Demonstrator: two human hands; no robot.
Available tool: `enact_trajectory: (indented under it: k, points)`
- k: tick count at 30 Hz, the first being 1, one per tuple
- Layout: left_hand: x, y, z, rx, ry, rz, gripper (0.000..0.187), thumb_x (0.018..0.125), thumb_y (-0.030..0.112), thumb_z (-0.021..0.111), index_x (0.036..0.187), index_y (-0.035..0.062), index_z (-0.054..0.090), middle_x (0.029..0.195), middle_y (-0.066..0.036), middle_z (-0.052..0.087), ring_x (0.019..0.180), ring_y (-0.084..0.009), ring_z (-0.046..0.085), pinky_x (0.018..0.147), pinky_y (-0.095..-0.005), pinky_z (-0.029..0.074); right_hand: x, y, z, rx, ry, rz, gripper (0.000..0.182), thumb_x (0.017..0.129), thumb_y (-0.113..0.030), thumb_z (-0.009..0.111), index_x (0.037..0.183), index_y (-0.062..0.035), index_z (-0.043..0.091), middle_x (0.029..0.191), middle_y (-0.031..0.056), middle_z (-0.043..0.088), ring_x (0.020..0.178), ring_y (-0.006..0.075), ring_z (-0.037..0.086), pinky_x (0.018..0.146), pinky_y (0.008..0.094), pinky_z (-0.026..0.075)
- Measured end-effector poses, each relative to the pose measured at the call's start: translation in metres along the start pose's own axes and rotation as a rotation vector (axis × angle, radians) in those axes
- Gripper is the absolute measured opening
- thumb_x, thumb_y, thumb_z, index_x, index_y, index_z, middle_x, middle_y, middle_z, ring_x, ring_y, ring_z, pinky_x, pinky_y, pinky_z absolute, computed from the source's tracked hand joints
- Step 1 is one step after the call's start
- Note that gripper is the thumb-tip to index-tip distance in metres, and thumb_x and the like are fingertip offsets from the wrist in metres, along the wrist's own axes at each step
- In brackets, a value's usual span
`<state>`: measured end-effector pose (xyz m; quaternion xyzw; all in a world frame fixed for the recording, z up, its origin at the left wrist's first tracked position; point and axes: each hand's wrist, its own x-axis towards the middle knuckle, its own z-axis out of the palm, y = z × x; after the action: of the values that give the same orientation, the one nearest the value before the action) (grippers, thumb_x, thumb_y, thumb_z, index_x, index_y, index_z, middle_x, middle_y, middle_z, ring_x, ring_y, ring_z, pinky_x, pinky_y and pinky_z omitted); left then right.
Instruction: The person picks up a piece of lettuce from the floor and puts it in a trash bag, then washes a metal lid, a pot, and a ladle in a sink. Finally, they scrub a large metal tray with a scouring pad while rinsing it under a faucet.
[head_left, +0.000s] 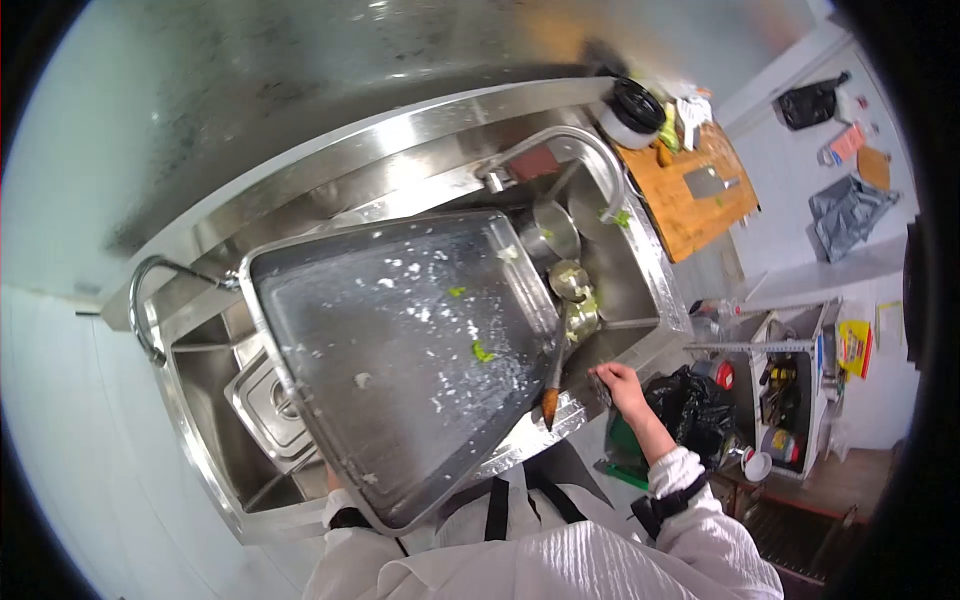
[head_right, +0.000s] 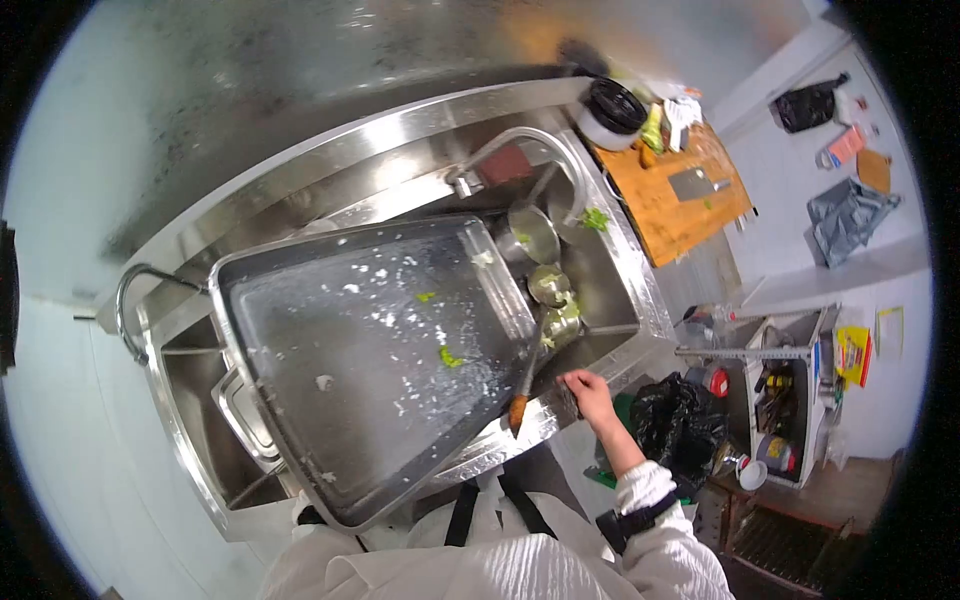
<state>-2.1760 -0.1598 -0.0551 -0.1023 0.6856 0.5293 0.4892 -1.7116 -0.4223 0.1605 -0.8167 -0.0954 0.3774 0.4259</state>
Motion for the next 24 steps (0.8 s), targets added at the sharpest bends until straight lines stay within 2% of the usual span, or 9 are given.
enact_trajectory:
  k: [3,8,12,15,16,17,20,21,24]
  points:
    - [-0.016,0.018,-0.017,0.035,-0.013,0.026,0.036,0.081,0.003,0.051,0.115,0.0025,0.039,0.114,-0.013,0.048,0.094,-0.0267,0.052,0.079,-0.0393,0.045,0.039,0.016,-0.010,0.102,-0.023,-0.003,0.021,0.087,-0.019,0.053,0.087,-0.0013,0.065,0.079,0.0009,0.062,0.070,0.0080,0.053,0.065,0.0236,0.043]
    - [-0.069,0.049,-0.046,0.042,-0.043,0.130,0.030,0.082,0.004,0.048,0.111,0.0023,0.042,0.113,-0.012,0.049,0.093,-0.0257,0.052,0.076,-0.0368,0.045,0.094,0.028,-0.025,0.537,-0.165,0.268,0.021,0.089,-0.018,0.050,0.084,-0.0030,0.064,0.076,0.0038,0.063,0.069,0.0114,0.057,0.063,0.0243,0.045]
    - [-0.143,0.075,-0.068,0.025,-0.048,0.343,0.026,0.083,0.005,0.047,0.109,0.0021,0.045,0.111,-0.011,0.049,0.091,-0.0249,0.053,0.074,-0.0348,0.045,0.125,0.018,-0.057,0.719,-0.463,0.622,0.021,0.088,-0.027,0.050,0.093,-0.0100,0.061,0.084,0.0032,0.062,0.076,0.0165,0.058,0.060,0.0338,0.050]
    - [-0.222,0.077,-0.084,0.049,0.029,0.620,0.023,0.084,0.006,0.045,0.107,0.0020,0.047,0.110,-0.010,0.050,0.090,-0.0243,0.053,0.072,-0.0333,0.045,0.132,0.000,-0.072,0.691,-0.619,0.629,0.023,0.084,-0.030,0.056,0.097,-0.0112,0.058,0.090,0.0027,0.059,0.083,0.0163,0.055,0.063,0.0362,0.051]
    - [-0.250,0.074,-0.086,0.088,0.121,0.737,0.022,0.084,0.006,0.045,0.106,0.0019,0.047,0.110,-0.010,0.050,0.090,-0.0241,0.053,0.072,-0.0328,0.045,0.133,-0.005,-0.078,0.655,-0.677,0.613,0.022,0.083,-0.028,0.058,0.097,-0.0107,0.057,0.089,0.0025,0.057,0.084,0.0157,0.054,0.063,0.0358,0.051]
    - [-0.287,0.069,-0.077,0.200,0.405,0.910,0.020,0.085,0.005,0.044,0.105,0.0024,0.048,0.108,-0.009,0.050,0.091,-0.0225,0.052,0.072,-0.0324,0.044,0.130,-0.017,-0.084,0.540,-0.688,0.555,0.019,0.079,-0.022,0.062,0.093,-0.0096,0.055,0.085,0.0016,0.055,0.078,0.0150,0.054,0.060,0.0328,0.050]
    - [-0.347,0.059,-0.075,0.325,0.374,1.177,0.028,0.082,0.003,0.047,0.111,0.0022,0.048,0.110,-0.008,0.048,0.093,-0.0209,0.050,0.077,-0.0320,0.043,0.140,-0.006,-0.098,0.340,-0.711,0.480,0.020,0.075,-0.019,0.066,0.088,-0.0094,0.054,0.084,0.0017,0.054,0.072,0.0142,0.054,0.057,0.0311,0.048]
    - [-0.367,0.054,-0.069,0.319,0.381,1.175,0.028,0.082,0.003,0.047,0.111,0.0022,0.048,0.110,-0.008,0.048,0.093,-0.0209,0.050,0.077,-0.0320,0.043,0.149,0.012,-0.096,0.259,-0.673,0.437,0.019,0.074,-0.021,0.063,0.086,-0.0089,0.054,0.078,0.0029,0.054,0.064,0.0148,0.054,0.052,0.0315,0.047]
    - [-0.416,0.057,-0.041,1.026,0.242,1.614,0.031,0.083,0.008,0.051,0.113,0.0002,0.048,0.112,-0.013,0.048,0.100,-0.0258,0.048,0.086,-0.0360,0.038,0.161,0.016,-0.105,0.186,-0.786,0.534,0.019,0.076,-0.021,0.058,0.085,-0.0062,0.051,0.074,0.0055,0.054,0.064,0.0171,0.057,0.050,0.0321,0.050]
